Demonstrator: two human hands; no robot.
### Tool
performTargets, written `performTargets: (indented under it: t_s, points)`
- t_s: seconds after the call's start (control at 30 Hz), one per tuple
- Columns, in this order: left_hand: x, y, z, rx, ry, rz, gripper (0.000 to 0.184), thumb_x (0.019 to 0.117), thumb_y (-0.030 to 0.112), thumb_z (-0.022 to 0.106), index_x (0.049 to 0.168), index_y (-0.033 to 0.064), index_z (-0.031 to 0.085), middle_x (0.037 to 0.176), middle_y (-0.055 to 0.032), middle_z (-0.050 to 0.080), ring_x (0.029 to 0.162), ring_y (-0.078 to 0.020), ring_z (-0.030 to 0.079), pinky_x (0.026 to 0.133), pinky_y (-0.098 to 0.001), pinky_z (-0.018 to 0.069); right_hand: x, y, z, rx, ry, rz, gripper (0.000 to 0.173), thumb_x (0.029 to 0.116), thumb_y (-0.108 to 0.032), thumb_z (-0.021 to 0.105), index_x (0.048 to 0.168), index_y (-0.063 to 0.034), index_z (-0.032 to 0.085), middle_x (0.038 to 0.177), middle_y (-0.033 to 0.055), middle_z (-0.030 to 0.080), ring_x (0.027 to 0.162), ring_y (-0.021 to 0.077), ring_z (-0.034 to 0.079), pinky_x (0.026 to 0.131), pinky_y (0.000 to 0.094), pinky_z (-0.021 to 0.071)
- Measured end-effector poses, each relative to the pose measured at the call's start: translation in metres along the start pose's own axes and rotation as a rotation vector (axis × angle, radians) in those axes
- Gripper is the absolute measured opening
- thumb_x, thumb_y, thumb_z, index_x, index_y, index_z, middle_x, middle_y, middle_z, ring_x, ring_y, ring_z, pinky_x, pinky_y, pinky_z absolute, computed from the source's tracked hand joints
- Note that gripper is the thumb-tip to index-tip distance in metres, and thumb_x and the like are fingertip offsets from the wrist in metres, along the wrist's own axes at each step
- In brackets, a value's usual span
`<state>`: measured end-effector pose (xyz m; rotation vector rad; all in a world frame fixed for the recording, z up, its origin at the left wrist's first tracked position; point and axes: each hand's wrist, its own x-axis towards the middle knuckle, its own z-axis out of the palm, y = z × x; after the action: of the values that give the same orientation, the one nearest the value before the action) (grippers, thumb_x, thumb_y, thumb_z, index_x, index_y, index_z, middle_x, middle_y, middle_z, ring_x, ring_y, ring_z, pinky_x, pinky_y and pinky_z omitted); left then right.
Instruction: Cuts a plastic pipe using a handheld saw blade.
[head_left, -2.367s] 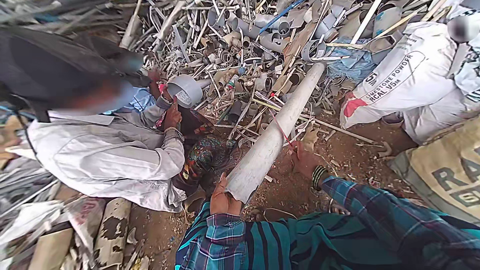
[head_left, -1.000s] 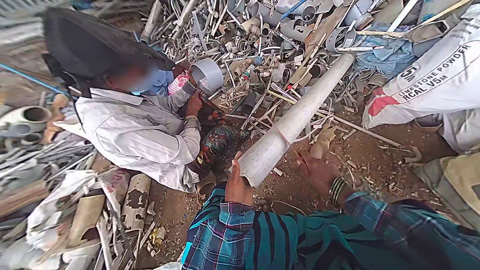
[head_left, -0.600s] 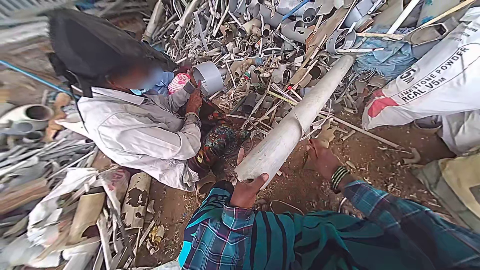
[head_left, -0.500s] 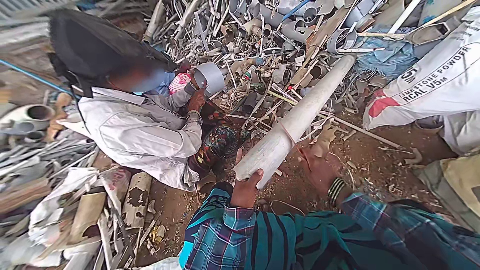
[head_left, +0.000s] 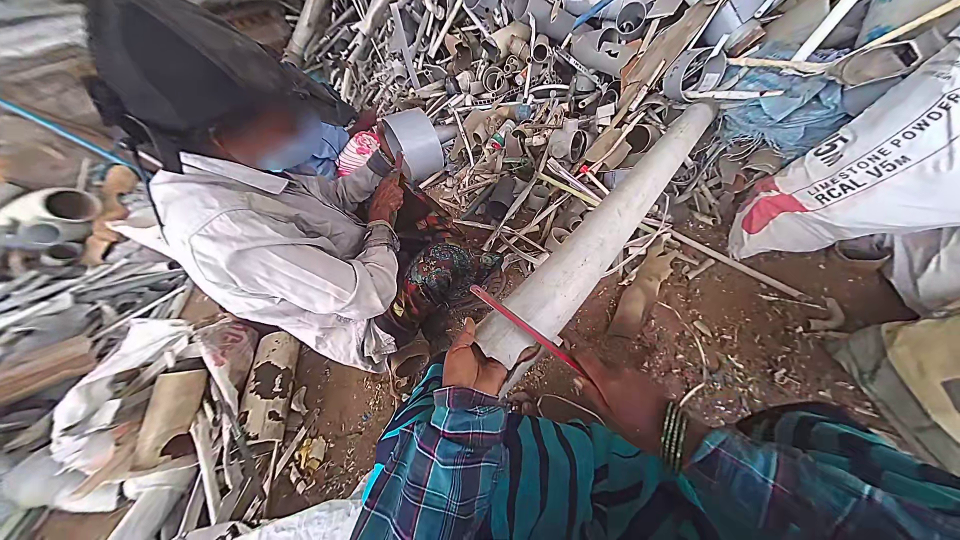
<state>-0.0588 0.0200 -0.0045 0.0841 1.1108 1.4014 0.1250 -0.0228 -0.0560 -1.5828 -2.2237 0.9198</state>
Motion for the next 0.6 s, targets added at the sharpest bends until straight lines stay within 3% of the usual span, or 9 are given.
performTargets:
  t_s: [0.07,0.13,0.23,0.3,0.37,0.47,0.53,0.6]
  points:
    - [0.004,-0.001,0.0,-0.016,0.063,-0.006,0.039,0.1123,0.034,0.025,0.132,0.0056,0.044,0.115,-0.0182,0.059,0.102,-0.0293,0.063,0.079,-0.0499,0.0549,0.006,0.015,0.007,-0.003,0.104,-0.036,0.038,0.1067,-0.018,0.047,0.133,0.0084,0.056,0.096,0.0297,0.069,0.083,0.0481,0.071,0.072,0.0596,0.0565]
    - [0.006,-0.001,-0.001,0.005,0.094,-0.011,0.042,0.112,0.037,0.026,0.134,0.0057,0.044,0.115,-0.0193,0.061,0.102,-0.0321,0.065,0.078,-0.0543,0.0564,0.024,0.037,-0.004,0.062,0.157,0.132,0.04,0.1093,-0.017,0.041,0.138,0.0094,0.05,0.098,0.0317,0.068,0.091,0.0502,0.069,0.08,0.0623,0.0527]
    - [0.005,-0.005,-0.006,0.055,0.029,0.041,0.043,0.1126,0.034,0.023,0.139,0.0045,0.039,0.12,-0.0205,0.057,0.105,-0.0301,0.062,0.082,-0.0502,0.0551,0.039,0.054,-0.026,0.067,0.137,0.318,0.041,0.1122,-0.02,0.036,0.143,0.0071,0.044,0.102,0.0323,0.066,0.098,0.0493,0.067,0.088,0.0612,0.0498]
    - [0.005,-0.006,-0.004,0.077,0.006,0.064,0.041,0.1127,0.032,0.022,0.137,0.005,0.04,0.117,-0.0185,0.057,0.103,-0.027,0.063,0.081,-0.0462,0.0559,0.028,0.041,-0.018,0.066,0.119,0.212,0.041,0.1107,-0.018,0.039,0.14,0.0094,0.047,0.098,0.032,0.067,0.093,0.0496,0.067,0.083,0.0614,0.0511]
    - [0.004,-0.006,-0.003,0.045,0.007,0.06,0.041,0.1132,0.03,0.024,0.142,0.0042,0.037,0.127,-0.0193,0.054,0.112,-0.0263,0.061,0.089,-0.0456,0.0542,0.011,0.019,0.0,0.035,0.077,0.032,0.039,0.1076,-0.018,0.045,0.134,0.0095,0.053,0.094,0.03,0.069,0.085,0.0483,0.07,0.075,0.06,0.055]
    - [0.011,-0.009,-0.007,0.013,0.018,0.091,0.039,0.1123,0.025,0.029,0.145,0.0048,0.035,0.134,-0.0185,0.05,0.119,-0.0258,0.056,0.096,-0.045,0.051,0.008,0.014,0.009,0.012,0.046,0.013,0.04,0.1085,-0.02,0.045,0.138,0.0073,0.053,0.103,0.0301,0.069,0.088,0.0486,0.071,0.076,0.06,0.056]
    - [0.013,-0.008,-0.008,0.024,0.024,0.067,0.042,0.1124,0.03,0.028,0.146,0.0063,0.036,0.135,-0.0203,0.051,0.12,-0.0301,0.057,0.093,-0.0514,0.0516,0.022,0.042,0.002,0.028,0.175,0.12,0.041,0.1085,-0.018,0.042,0.137,0.0106,0.051,0.096,0.0323,0.068,0.087,0.0512,0.069,0.077,0.0626,0.0536]
    - [0.008,-0.005,-0.001,0.041,0.072,0.032,0.044,0.1124,0.036,0.024,0.142,0.0066,0.039,0.125,-0.019,0.056,0.11,-0.0292,0.061,0.085,-0.0514,0.0539,0.035,0.059,-0.017,0.047,0.177,0.31,0.042,0.1115,-0.019,0.037,0.143,0.0081,0.044,0.101,0.0339,0.067,0.097,0.0519,0.067,0.087,0.0632,0.0502]
